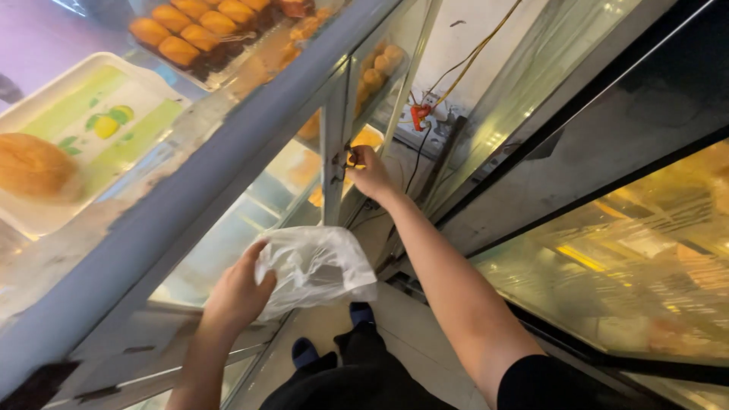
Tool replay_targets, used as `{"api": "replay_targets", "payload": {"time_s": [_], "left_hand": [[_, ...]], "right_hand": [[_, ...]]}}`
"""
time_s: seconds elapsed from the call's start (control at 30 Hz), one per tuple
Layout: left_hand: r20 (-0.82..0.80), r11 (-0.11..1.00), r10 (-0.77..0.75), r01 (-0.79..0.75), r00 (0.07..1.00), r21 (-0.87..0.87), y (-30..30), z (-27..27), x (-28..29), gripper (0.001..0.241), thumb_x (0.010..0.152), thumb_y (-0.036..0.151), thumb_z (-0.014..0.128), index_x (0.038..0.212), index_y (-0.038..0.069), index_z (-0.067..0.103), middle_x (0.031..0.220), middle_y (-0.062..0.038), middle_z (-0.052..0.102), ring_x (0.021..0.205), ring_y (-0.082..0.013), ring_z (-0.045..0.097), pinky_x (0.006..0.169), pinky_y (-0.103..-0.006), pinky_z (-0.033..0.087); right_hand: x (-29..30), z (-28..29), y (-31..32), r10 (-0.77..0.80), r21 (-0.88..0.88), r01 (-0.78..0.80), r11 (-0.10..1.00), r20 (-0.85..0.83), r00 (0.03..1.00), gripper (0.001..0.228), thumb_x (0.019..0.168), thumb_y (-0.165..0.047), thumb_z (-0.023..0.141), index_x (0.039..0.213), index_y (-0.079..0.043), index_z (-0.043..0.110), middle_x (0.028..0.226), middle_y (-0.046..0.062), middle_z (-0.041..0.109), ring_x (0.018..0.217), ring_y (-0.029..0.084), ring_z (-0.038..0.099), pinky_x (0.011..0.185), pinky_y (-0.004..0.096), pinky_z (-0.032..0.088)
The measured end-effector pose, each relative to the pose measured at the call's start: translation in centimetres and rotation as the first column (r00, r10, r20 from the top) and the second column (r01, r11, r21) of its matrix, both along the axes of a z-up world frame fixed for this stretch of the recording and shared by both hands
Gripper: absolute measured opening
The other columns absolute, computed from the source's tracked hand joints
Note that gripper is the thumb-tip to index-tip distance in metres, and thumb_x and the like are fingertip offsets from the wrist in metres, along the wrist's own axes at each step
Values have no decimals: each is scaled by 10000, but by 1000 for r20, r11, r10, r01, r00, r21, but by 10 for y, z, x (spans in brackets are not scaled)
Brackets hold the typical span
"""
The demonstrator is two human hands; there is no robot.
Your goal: The recorder prepares a sauce by gathering ingredients from a cupboard and seasoning a pot on a scale.
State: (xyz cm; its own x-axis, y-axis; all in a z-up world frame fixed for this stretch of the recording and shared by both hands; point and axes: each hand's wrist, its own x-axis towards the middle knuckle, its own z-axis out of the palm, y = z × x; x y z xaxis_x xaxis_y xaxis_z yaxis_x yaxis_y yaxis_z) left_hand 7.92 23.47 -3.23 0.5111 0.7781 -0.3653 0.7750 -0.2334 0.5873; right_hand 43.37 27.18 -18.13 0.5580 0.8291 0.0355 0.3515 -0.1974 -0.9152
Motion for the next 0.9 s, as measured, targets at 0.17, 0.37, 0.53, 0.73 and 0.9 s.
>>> {"api": "replay_targets", "payload": {"time_s": [0.17,0.37,0.53,0.73,0.9], "left_hand": [[-53,992,122,-121,991,33,1,3,10,644,880,284,618,1507,238,474,1340,-195,655,1276,-370,604,1056,-465,476],[115,985,159,-164,981,43,11,-10,31,610,861,265,629,1454,159,527,1373,-215,645,1304,-367,596,1080,-449,466],[-82,993,97,-102,992,-62,13,30,84,655,899,297,600,1525,223,424,1344,-200,639,1263,-354,608,1053,-458,478],[-207,985,130,-151,970,-89,23,60,111,623,940,256,523,1557,277,438,1155,-214,761,1099,-349,713,968,-473,535],[-110,990,138,-139,984,-3,26,30,106,617,898,214,555,1509,228,465,1288,-196,677,1122,-341,693,957,-460,534]], "right_hand": [[13,-29,-57,-197,132,176,975,164,967,378,876,-140,729,1187,-15,554,1079,144,612,984,258,612,898,390,506],[19,-27,-130,-159,201,149,968,35,987,1054,798,-27,670,1562,30,-54,1587,278,136,1430,368,323,1125,465,378],[-40,36,-140,-169,-297,33,954,-446,879,1039,1000,-204,666,1572,-100,-195,1645,175,-94,1439,297,205,1161,441,302],[32,-18,-14,-117,184,166,969,-253,961,787,914,-252,729,1565,-75,322,1391,315,431,1153,312,504,933,416,503],[73,31,114,-91,-121,144,982,364,927,1227,697,-298,961,1576,-125,122,1550,328,134,1440,456,187,1172,544,261]]}}
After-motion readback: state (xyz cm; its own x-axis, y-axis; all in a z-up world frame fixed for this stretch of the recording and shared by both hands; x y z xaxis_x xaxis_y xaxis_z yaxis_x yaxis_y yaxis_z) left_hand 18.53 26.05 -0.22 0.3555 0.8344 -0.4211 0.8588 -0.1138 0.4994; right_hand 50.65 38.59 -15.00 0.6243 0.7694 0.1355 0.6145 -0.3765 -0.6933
